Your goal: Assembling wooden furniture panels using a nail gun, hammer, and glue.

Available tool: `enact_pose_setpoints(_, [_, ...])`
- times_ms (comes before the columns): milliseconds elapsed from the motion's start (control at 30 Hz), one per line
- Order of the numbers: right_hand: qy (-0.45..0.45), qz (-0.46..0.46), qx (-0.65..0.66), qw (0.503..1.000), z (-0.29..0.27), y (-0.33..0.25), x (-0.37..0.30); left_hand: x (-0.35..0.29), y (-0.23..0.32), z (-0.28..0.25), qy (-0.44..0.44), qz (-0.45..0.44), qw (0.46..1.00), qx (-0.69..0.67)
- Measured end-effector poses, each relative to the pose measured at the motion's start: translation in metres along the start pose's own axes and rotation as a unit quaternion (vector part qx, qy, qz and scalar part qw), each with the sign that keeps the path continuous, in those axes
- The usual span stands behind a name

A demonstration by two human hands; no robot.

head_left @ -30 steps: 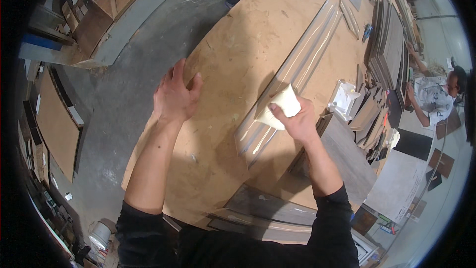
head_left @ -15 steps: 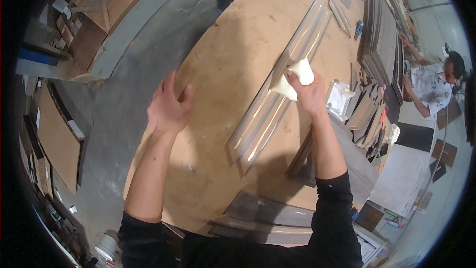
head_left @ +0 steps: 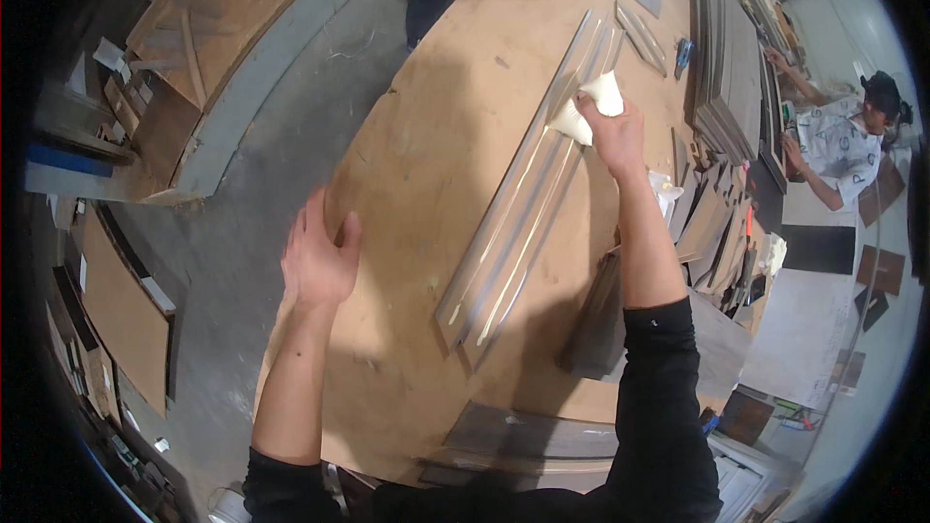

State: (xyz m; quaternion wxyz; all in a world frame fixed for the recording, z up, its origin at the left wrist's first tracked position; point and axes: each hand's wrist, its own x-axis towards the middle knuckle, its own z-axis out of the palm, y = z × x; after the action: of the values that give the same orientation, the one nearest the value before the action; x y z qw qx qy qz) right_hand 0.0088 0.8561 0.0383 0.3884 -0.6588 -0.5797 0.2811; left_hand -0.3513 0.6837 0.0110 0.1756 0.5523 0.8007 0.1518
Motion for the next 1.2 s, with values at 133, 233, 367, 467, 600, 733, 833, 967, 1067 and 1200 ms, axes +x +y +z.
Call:
enact_pose_setpoints(133, [0.023,0.01,-0.041,0.999,-0.007,0.015,0.037,0.004,0.009,-0.004,-0.029,-0.019,0.999,-0.008])
enact_pose_setpoints(233, [0.041,0.011,-0.011,0.999,-0.006,0.02,0.062,0.005,0.01,-0.01,-0.034,-0.021,0.999,-0.018])
enact_pose_setpoints(367, [0.089,0.007,-0.021,0.996,-0.01,0.024,0.091,0.004,0.011,-0.011,-0.034,-0.009,0.999,-0.023])
enact_pose_setpoints(467, [0.119,0.019,-0.056,0.991,-0.007,0.029,0.106,0.006,0.007,-0.002,-0.04,-0.015,0.999,-0.015])
enact_pose_setpoints(600, [0.163,0.003,-0.128,0.978,-0.01,0.031,0.122,0.003,0.005,0.001,-0.023,-0.002,1.0,-0.015])
enact_pose_setpoints(733, [0.194,0.01,-0.154,0.969,-0.007,0.03,0.136,0.003,0.003,-0.002,-0.024,-0.004,0.999,-0.026])
enact_pose_setpoints(833, [0.228,0.002,-0.146,0.963,-0.006,0.04,0.153,0.003,0.002,-0.001,-0.019,0.008,1.0,-0.017])
enact_pose_setpoints(967, [0.266,-0.007,-0.117,0.957,-0.005,0.053,0.172,0.006,0.008,-0.002,-0.029,-0.003,0.999,-0.021])
enact_pose_setpoints(1067, [0.258,-0.011,-0.123,0.958,-0.002,0.052,0.171,0.006,0.002,0.002,-0.01,0.018,1.0,-0.001])
enact_pose_setpoints(1200, [0.234,0.016,-0.139,0.962,-0.008,0.049,0.16,0.005,0.003,-0.002,-0.02,-0.007,1.0,-0.008])
